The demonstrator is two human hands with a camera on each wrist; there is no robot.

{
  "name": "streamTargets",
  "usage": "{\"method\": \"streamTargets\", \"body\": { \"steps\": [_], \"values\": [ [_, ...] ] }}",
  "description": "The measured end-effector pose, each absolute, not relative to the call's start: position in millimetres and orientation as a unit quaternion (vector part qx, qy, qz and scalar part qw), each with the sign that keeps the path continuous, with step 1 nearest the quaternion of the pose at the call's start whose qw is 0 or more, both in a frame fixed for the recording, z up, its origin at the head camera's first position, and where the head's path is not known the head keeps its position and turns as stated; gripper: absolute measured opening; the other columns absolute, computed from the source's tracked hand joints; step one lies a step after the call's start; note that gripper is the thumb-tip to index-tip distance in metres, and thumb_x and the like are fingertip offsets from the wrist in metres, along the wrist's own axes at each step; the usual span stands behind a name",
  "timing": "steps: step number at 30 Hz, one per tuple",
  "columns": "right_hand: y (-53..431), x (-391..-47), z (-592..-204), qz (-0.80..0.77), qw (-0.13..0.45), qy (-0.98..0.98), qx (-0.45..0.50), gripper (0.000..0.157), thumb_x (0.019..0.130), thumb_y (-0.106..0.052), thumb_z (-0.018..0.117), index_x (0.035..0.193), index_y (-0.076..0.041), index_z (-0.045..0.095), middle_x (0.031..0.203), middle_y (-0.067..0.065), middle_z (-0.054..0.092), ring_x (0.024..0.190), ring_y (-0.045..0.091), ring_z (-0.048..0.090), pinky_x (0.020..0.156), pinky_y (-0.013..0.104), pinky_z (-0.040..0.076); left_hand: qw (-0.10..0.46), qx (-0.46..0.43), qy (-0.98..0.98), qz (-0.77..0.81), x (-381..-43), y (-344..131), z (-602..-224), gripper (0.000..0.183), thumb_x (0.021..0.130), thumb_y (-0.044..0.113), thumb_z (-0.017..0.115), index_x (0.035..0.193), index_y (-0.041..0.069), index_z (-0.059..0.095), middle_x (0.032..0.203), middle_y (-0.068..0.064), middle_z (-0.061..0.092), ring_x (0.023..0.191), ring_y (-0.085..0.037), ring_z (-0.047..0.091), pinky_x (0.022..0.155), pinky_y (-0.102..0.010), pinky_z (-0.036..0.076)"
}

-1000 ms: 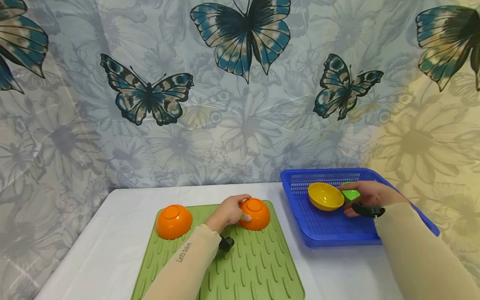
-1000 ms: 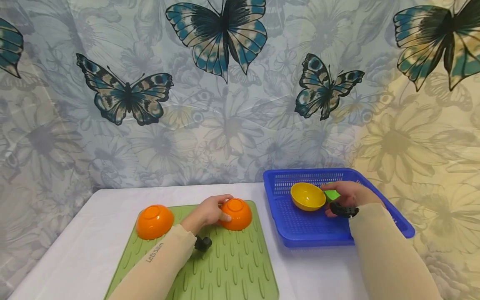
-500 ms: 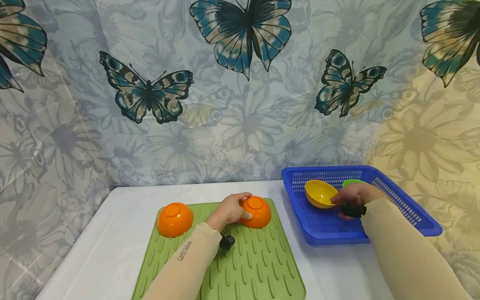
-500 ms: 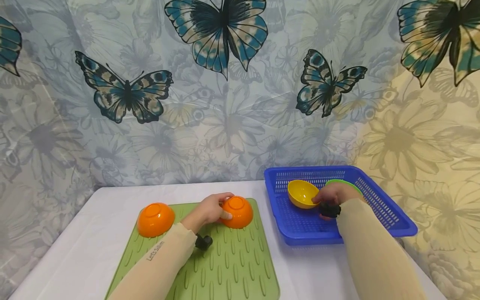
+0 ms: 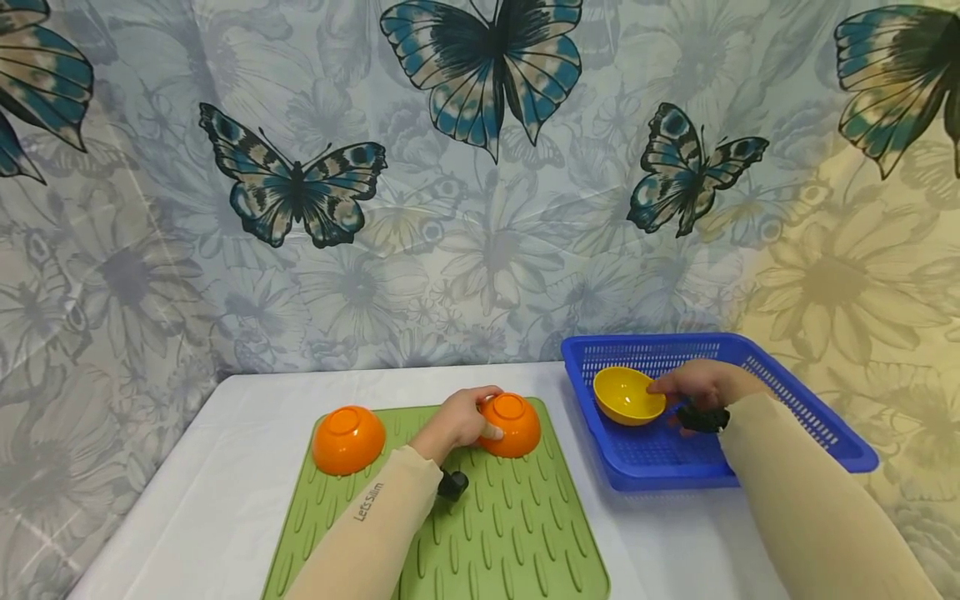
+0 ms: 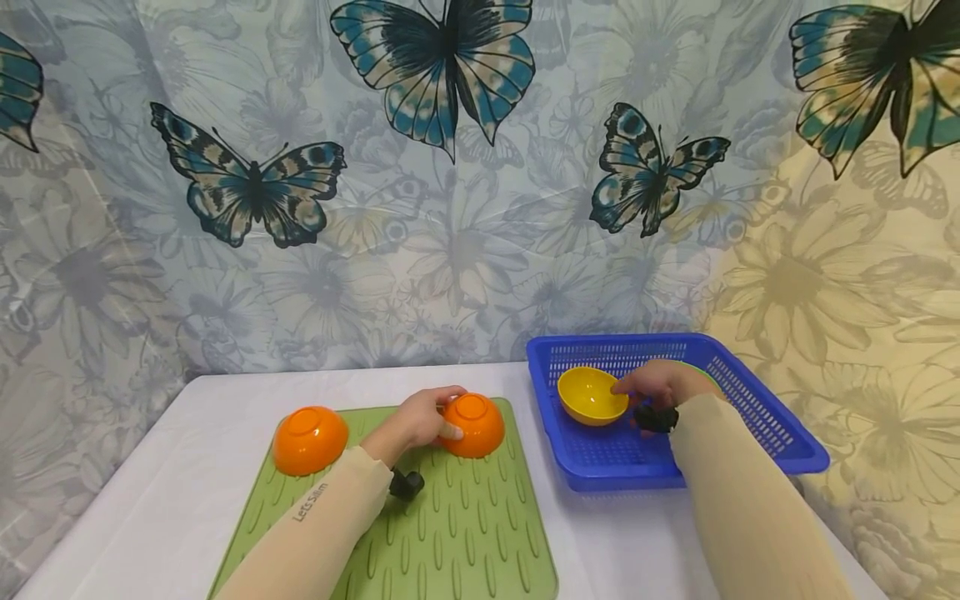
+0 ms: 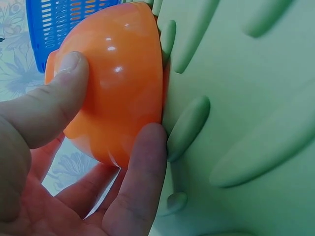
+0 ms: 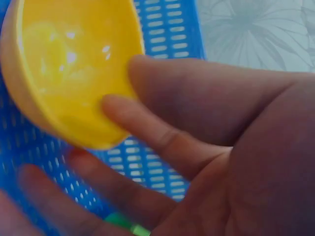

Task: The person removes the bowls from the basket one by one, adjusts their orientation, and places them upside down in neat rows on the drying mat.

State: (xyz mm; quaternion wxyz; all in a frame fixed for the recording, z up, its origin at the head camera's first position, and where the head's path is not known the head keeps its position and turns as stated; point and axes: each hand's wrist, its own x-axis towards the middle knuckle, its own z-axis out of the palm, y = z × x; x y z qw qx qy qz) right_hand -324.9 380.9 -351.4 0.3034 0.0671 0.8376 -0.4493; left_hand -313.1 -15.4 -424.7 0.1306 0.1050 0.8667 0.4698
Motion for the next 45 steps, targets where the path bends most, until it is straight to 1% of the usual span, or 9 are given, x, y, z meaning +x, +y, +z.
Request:
{"method": "streamTargets", "body": {
  "steps": [2, 4, 8, 15, 23, 28, 34, 42, 45],
  "values": [
    [378, -327, -352, -0.463, 0.299, 0.832, 0.056, 0.051, 0.105, -0.022, 0.050, 0.143, 0.011, 0.040, 0.141, 0.034, 0.037, 0.113, 0.042, 0.050, 0.087, 0.048, 0.054, 0.132, 0.105, 0.867, 0.470, -312, -16, -423, 0.063, 0.076, 0.004, 0.085, 0.132, 0.024, 0.065, 0.120, -0.010, 0.060, 0.094, -0.026, 0.056, 0.063, -0.035, 0.055],
    [376, -328, -354, -0.480, 0.300, 0.823, 0.056, 0.050, 0.106, -0.021, 0.049, 0.144, 0.010, 0.039, 0.144, 0.035, 0.032, 0.114, 0.043, 0.047, 0.089, 0.050, 0.053, 0.134, 0.104, 0.866, 0.471, -311, -16, -422, 0.063, 0.077, 0.004, 0.085, 0.132, 0.024, 0.064, 0.121, -0.010, 0.060, 0.095, -0.026, 0.056, 0.064, -0.035, 0.054],
    [371, -326, -358, -0.509, 0.296, 0.802, 0.101, 0.046, 0.103, -0.023, 0.055, 0.139, 0.004, 0.051, 0.137, 0.032, 0.042, 0.107, 0.040, 0.054, 0.090, 0.052, 0.052, 0.135, 0.105, 0.867, 0.469, -309, -17, -421, 0.063, 0.077, 0.005, 0.085, 0.133, 0.024, 0.064, 0.122, -0.010, 0.060, 0.095, -0.025, 0.056, 0.065, -0.034, 0.054],
    [366, -330, -369, -0.567, 0.307, 0.762, 0.063, 0.053, 0.108, -0.019, 0.041, 0.156, -0.002, 0.026, 0.157, 0.032, 0.009, 0.121, 0.040, 0.047, 0.094, 0.057, 0.048, 0.136, 0.102, 0.865, 0.473, -310, -17, -420, 0.062, 0.077, 0.004, 0.085, 0.131, 0.025, 0.065, 0.119, -0.009, 0.060, 0.094, -0.025, 0.056, 0.064, -0.034, 0.054],
    [361, -335, -377, -0.615, 0.318, 0.714, 0.105, 0.059, 0.103, 0.005, 0.037, 0.159, -0.003, 0.016, 0.152, 0.031, 0.014, 0.106, 0.033, 0.058, 0.096, 0.047, 0.048, 0.139, 0.092, 0.865, 0.473, -313, -16, -423, 0.063, 0.076, 0.003, 0.086, 0.131, 0.026, 0.065, 0.122, -0.008, 0.060, 0.096, -0.025, 0.056, 0.064, -0.034, 0.054],
    [364, -339, -374, -0.591, 0.315, 0.735, 0.105, 0.068, 0.099, 0.012, 0.035, 0.159, -0.004, 0.007, 0.146, 0.031, 0.015, 0.097, 0.031, 0.061, 0.091, 0.038, 0.052, 0.140, 0.095, 0.864, 0.475, -313, -16, -424, 0.062, 0.076, 0.003, 0.086, 0.130, 0.027, 0.066, 0.120, -0.008, 0.060, 0.095, -0.026, 0.056, 0.064, -0.035, 0.055],
    [374, -340, -371, -0.590, 0.298, 0.743, 0.100, 0.072, 0.096, 0.013, 0.036, 0.158, -0.004, 0.003, 0.141, 0.030, 0.019, 0.094, 0.029, 0.060, 0.089, 0.037, 0.053, 0.136, 0.097, 0.865, 0.474, -312, -16, -423, 0.062, 0.076, 0.003, 0.086, 0.130, 0.026, 0.066, 0.120, -0.008, 0.060, 0.094, -0.026, 0.056, 0.063, -0.034, 0.054],
    [380, -326, -350, -0.628, 0.217, 0.744, 0.075, 0.076, 0.092, 0.013, 0.040, 0.158, -0.001, 0.004, 0.157, 0.032, -0.002, 0.098, 0.029, 0.055, 0.088, 0.040, 0.054, 0.124, 0.099, 0.865, 0.476, -308, -17, -422, 0.061, 0.076, 0.004, 0.085, 0.130, 0.025, 0.066, 0.122, -0.007, 0.060, 0.093, -0.025, 0.056, 0.062, -0.034, 0.053],
    [380, -315, -340, -0.659, 0.189, 0.724, 0.077, 0.077, 0.092, 0.013, 0.041, 0.158, -0.003, 0.006, 0.157, 0.030, 0.000, 0.095, 0.027, 0.057, 0.086, 0.042, 0.055, 0.121, 0.102, 0.865, 0.477, -309, -17, -424, 0.061, 0.076, 0.004, 0.085, 0.130, 0.025, 0.066, 0.121, -0.008, 0.060, 0.093, -0.025, 0.056, 0.062, -0.034, 0.053]
  ]
}}
